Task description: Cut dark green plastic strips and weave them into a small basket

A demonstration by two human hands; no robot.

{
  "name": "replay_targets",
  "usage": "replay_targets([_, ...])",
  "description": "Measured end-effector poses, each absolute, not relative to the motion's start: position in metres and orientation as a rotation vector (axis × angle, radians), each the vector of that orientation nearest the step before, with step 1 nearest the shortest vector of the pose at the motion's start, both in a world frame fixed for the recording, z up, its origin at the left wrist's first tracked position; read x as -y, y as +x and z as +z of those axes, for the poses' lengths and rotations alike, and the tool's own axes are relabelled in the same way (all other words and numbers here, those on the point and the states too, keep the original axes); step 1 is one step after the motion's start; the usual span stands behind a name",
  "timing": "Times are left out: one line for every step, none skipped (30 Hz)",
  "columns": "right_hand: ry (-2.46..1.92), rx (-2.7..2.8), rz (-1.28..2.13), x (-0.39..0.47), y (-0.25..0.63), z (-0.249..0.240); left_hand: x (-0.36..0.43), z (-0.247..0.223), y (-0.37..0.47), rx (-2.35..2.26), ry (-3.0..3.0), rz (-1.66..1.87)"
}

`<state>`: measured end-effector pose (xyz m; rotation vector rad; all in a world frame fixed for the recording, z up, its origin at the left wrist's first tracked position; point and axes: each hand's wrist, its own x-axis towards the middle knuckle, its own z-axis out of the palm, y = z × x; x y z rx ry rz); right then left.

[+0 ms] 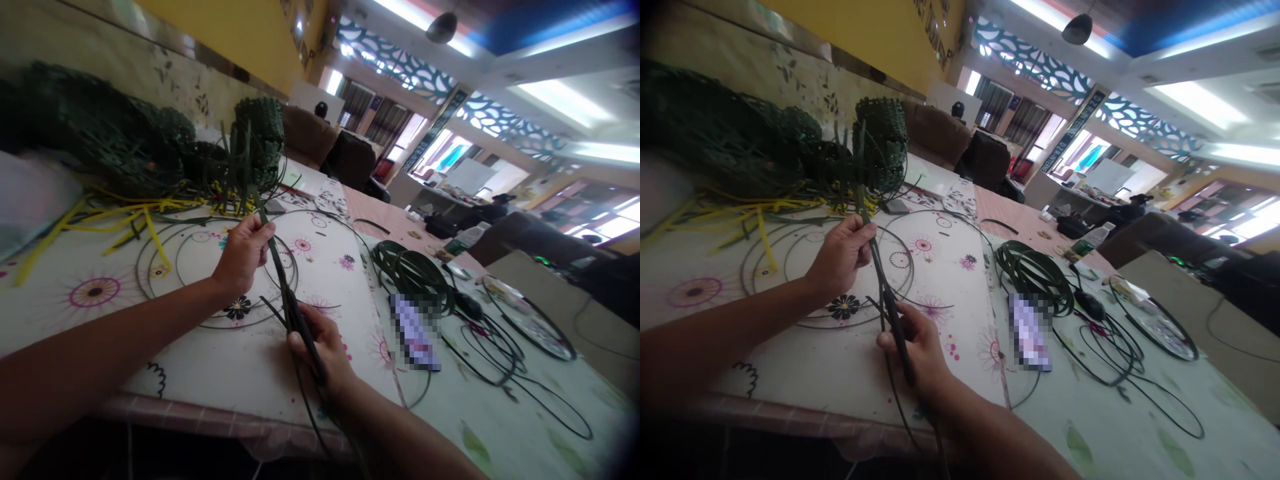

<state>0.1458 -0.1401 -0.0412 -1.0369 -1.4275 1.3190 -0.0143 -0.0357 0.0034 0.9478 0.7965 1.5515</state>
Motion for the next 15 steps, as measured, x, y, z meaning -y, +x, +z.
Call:
replay_targets([-1.03, 1.434, 1.313, 0.14, 0.146, -0.04, 0.036, 0.004, -0.014, -0.783, 0.946, 1.565])
replay_targets([-1.023, 1.441, 1.308, 0.141, 0.146, -0.039, 0.037, 0.005, -0.015, -0.768, 0.945, 1.578])
replay_targets([-1.017, 1.448, 1.305, 0.141, 0.146, -0.037, 0.036, 0.006, -0.015, -0.757, 0.945, 1.586])
replay_targets([-1.014, 1.457, 1.306, 0.142, 0.147, -0.036, 0.035, 0.006, -0.016, -0.752, 0.943, 1.591])
replay_targets([-1.017, 1.468, 1.309, 0.142, 0.147, -0.034, 0.033, 0.007, -0.018, -0.754, 0.938, 1.593])
replay_targets([-1.026, 1.478, 1.316, 0.143, 0.147, -0.034, 0.03, 0.007, -0.019, -0.764, 0.929, 1.593])
replay_targets([-1.04, 1.486, 1.324, 0.143, 0.147, -0.033, 0.027, 0.006, -0.021, -0.78, 0.919, 1.591])
replay_targets([-1.055, 1.49, 1.331, 0.143, 0.148, -0.034, 0.025, 0.006, -0.022, -0.797, 0.908, 1.589])
replay_targets([-1.07, 1.49, 1.334, 0.143, 0.148, -0.035, 0.022, 0.006, -0.023, -0.814, 0.898, 1.589])
replay_targets([-1.085, 1.485, 1.333, 0.143, 0.148, -0.037, 0.021, 0.006, -0.024, -0.828, 0.891, 1.588])
replay_targets([-1.096, 1.475, 1.33, 0.142, 0.149, -0.039, 0.021, 0.006, -0.024, -0.837, 0.886, 1.586])
replay_targets([-1.102, 1.463, 1.327, 0.142, 0.149, -0.041, 0.021, 0.007, -0.024, -0.84, 0.882, 1.583])
replay_targets([-1.104, 1.45, 1.323, 0.142, 0.149, -0.044, 0.023, 0.007, -0.023, -0.836, 0.882, 1.576])
replay_targets([-1.101, 1.439, 1.32, 0.141, 0.149, -0.046, 0.026, 0.007, -0.021, -0.828, 0.885, 1.565])
replay_targets([-1.095, 1.432, 1.321, 0.141, 0.15, -0.048, 0.029, 0.007, -0.019, -0.819, 0.893, 1.552])
